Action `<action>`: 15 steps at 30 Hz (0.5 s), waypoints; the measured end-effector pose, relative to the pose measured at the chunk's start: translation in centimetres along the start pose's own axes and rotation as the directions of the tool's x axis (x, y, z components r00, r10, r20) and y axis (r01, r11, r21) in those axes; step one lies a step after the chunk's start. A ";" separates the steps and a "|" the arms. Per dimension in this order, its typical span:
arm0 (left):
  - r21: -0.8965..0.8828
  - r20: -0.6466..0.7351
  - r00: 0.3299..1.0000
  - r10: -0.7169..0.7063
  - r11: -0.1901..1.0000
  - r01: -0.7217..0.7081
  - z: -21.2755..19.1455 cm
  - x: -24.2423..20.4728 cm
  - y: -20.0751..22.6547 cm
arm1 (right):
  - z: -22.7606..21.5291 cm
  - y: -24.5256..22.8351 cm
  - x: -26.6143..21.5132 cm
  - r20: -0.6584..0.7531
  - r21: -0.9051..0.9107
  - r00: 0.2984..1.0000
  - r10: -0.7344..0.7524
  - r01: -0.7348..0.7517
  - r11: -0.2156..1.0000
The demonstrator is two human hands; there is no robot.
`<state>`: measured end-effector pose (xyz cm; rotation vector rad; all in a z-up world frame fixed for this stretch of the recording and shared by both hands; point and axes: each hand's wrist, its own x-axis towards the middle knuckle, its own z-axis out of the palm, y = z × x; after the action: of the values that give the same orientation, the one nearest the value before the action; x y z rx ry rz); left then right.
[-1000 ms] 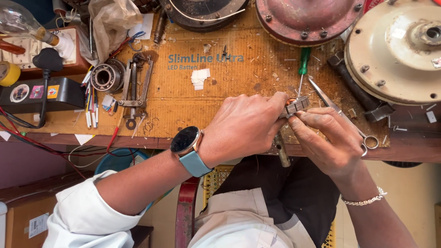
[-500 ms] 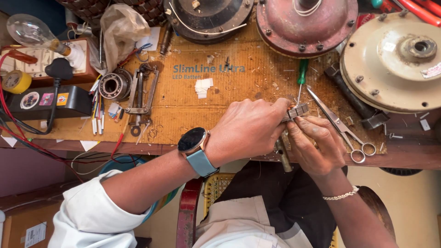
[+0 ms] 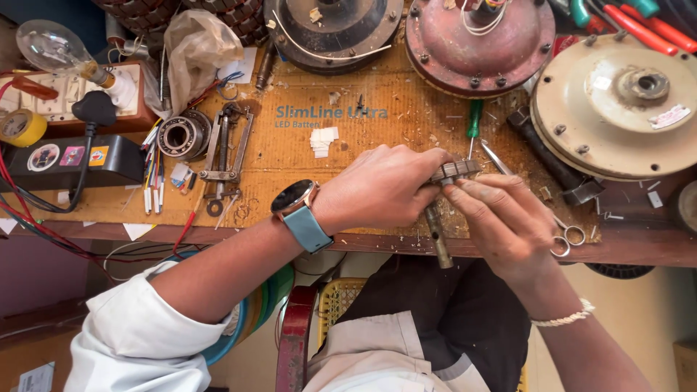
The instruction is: The person inserts small white insulating pieces into the slots of a motor stator core. They use a green screwdriver to press the pieces into place and scissors to trim excess material from the inserted pieces.
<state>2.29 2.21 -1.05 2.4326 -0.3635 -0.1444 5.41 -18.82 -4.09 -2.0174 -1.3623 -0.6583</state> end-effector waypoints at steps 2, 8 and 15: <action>-0.025 0.013 0.999 0.049 0.998 -0.049 0.0 -0.3 -0.6 | 0.7 -0.2 -0.1 -0.043 -0.015 0.999 -0.021 0.021 1.000; 0.007 -0.015 0.983 0.182 0.983 -0.182 0.6 -0.5 -2.1 | 1.8 -1.4 -1.3 -0.089 -0.066 0.996 0.027 -0.033 0.997; 0.064 0.004 0.965 0.261 0.963 -0.261 2.6 -3.1 -1.3 | 2.3 -4.1 -3.7 -0.280 0.046 0.918 0.279 -0.278 0.960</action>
<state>-0.84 2.55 -3.83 2.4197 -0.6921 -0.0117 0.47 -18.34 -7.46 -1.9710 -0.8879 -0.7754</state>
